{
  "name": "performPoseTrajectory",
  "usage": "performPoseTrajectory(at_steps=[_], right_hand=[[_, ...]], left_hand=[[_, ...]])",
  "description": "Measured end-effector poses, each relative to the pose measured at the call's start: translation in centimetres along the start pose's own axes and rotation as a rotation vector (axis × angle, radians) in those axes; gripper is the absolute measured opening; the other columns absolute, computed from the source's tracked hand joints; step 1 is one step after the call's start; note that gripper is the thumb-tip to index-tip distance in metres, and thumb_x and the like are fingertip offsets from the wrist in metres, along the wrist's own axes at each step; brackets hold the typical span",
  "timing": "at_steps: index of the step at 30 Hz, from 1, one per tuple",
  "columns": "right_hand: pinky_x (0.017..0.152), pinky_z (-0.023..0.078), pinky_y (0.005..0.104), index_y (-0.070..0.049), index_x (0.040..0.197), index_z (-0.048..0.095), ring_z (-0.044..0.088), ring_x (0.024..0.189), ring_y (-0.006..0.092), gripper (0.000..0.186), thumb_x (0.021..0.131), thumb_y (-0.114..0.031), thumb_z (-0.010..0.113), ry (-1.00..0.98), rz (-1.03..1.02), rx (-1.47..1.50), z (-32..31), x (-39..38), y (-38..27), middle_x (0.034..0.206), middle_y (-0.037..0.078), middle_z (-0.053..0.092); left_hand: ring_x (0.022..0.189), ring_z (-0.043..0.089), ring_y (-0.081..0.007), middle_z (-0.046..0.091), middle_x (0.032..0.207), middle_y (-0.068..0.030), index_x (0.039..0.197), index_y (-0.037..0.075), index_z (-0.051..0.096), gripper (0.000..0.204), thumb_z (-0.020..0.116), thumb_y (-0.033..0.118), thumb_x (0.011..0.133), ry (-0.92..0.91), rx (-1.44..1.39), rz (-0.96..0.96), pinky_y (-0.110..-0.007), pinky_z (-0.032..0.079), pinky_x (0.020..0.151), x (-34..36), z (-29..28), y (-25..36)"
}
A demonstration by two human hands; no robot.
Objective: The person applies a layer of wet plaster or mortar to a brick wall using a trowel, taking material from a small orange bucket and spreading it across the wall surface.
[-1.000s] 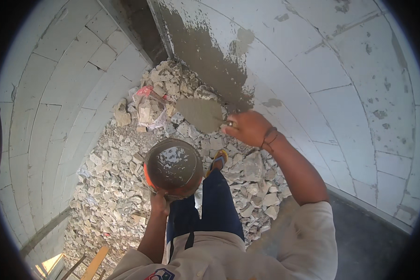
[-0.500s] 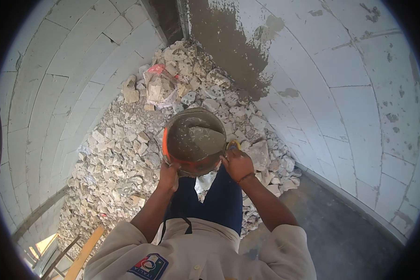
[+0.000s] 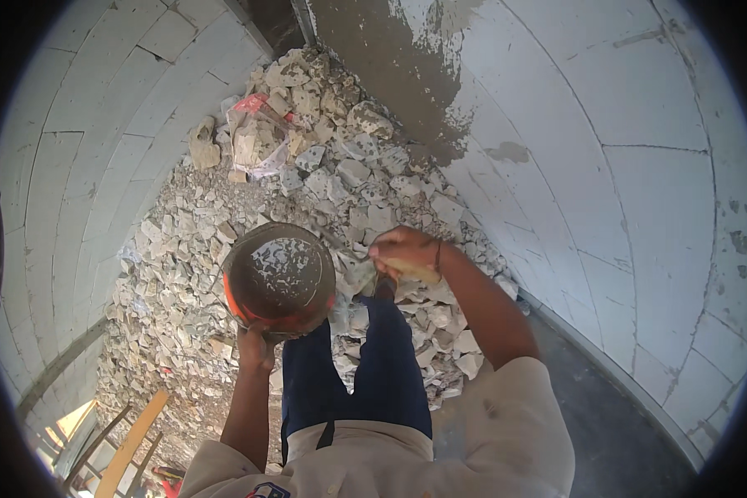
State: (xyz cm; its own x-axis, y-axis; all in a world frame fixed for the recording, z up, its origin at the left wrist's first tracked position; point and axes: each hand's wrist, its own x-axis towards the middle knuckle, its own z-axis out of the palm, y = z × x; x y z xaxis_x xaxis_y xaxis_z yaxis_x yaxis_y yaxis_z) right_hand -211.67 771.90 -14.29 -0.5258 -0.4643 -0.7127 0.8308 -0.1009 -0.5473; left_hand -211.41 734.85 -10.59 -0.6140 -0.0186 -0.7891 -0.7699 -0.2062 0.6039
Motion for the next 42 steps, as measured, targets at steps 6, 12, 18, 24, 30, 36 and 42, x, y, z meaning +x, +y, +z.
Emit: performPoseTrajectory(at_steps=[6, 12, 18, 24, 30, 36, 42], right_hand=[[0.049, 0.041, 0.0211, -0.008, 0.084, 0.061, 0.049, 0.055, 0.0067, 0.026, 0.088, -0.034, 0.062, 0.965, -0.432, -0.139, -11.7, -11.9, -10.3, 0.071, -0.001, 0.055], [0.063, 0.050, 0.0364, -0.002, 0.091, 0.066, 0.065, 0.069, 0.0235, 0.032, 0.086, -0.032, 0.060, 0.553, -0.368, -1.333, 0.5, -18.9, -10.8, 0.070, 0.013, 0.064], [0.073, 0.052, 0.0403, -0.003, 0.089, 0.065, 0.065, 0.083, 0.0301, 0.025, 0.087, -0.026, 0.054, 0.320, 0.053, -1.616, 7.3, -10.6, 1.1, 0.084, 0.017, 0.066], [0.071, 0.051, 0.0359, -0.005, 0.080, 0.064, 0.063, 0.078, 0.0255, 0.020, 0.083, -0.025, 0.063, 0.704, -0.285, -1.472, 7.8, -11.7, 7.8, 0.078, 0.010, 0.062], [0.065, 0.051, 0.0379, -0.003, 0.084, 0.062, 0.061, 0.071, 0.0273, 0.023, 0.080, -0.025, 0.068, 0.825, -0.553, -1.320, 11.1, -10.7, 7.6, 0.077, 0.010, 0.059], [0.065, 0.052, 0.0361, -0.005, 0.097, 0.066, 0.064, 0.072, 0.0267, 0.030, 0.084, -0.032, 0.066, 0.522, -0.652, -0.967, 14.2, -10.7, 7.1, 0.081, 0.010, 0.065], [0.057, 0.049, 0.0271, 0.000, 0.099, 0.063, 0.061, 0.062, 0.0127, 0.030, 0.090, -0.028, 0.060, -0.103, -0.082, -0.033, 2.4, -5.3, 10.7, 0.078, 0.007, 0.063]], left_hand=[[0.097, 0.060, -0.0331, 0.054, 0.110, -0.0163, 0.121, -0.003, 0.044, 0.045, 0.044, -0.002, 0.076, -0.007, -0.163, 0.038, -0.048, 0.057, 0.075, -4.7, 1.0, -4.0], [0.097, 0.060, -0.0317, 0.055, 0.112, -0.0148, 0.125, -0.001, 0.042, 0.049, 0.044, -0.002, 0.076, 0.022, -0.195, 0.071, -0.046, 0.057, 0.074, -8.9, 5.7, -6.6], [0.103, 0.057, -0.0304, 0.052, 0.116, -0.0146, 0.126, -0.002, 0.039, 0.052, 0.044, -0.004, 0.075, -0.055, -0.108, 0.074, -0.044, 0.051, 0.086, -10.4, 9.0, -9.3], [0.103, 0.056, -0.0299, 0.051, 0.117, -0.0152, 0.124, -0.002, 0.040, 0.050, 0.046, -0.004, 0.074, -0.056, -0.076, 0.012, -0.043, 0.050, 0.086, -9.9, 9.3, -8.6], [0.095, 0.060, -0.0320, 0.055, 0.107, -0.0157, 0.119, -0.004, 0.044, 0.044, 0.046, -0.002, 0.075, -0.061, -0.127, -0.043, -0.047, 0.054, 0.077, -10.8, 7.8, -7.3], [0.095, 0.060, -0.0340, 0.055, 0.110, -0.0177, 0.119, -0.004, 0.045, 0.042, 0.044, -0.001, 0.078, 0.035, -0.111, -0.009, -0.049, 0.055, 0.075, -11.1, 3.2, -8.1], [0.096, 0.060, -0.0355, 0.052, 0.116, -0.0182, 0.127, -0.002, 0.040, 0.048, 0.042, -0.001, 0.079, 0.143, -0.107, 0.011, -0.052, 0.054, 0.079, -10.3, -1.5, -11.0]])
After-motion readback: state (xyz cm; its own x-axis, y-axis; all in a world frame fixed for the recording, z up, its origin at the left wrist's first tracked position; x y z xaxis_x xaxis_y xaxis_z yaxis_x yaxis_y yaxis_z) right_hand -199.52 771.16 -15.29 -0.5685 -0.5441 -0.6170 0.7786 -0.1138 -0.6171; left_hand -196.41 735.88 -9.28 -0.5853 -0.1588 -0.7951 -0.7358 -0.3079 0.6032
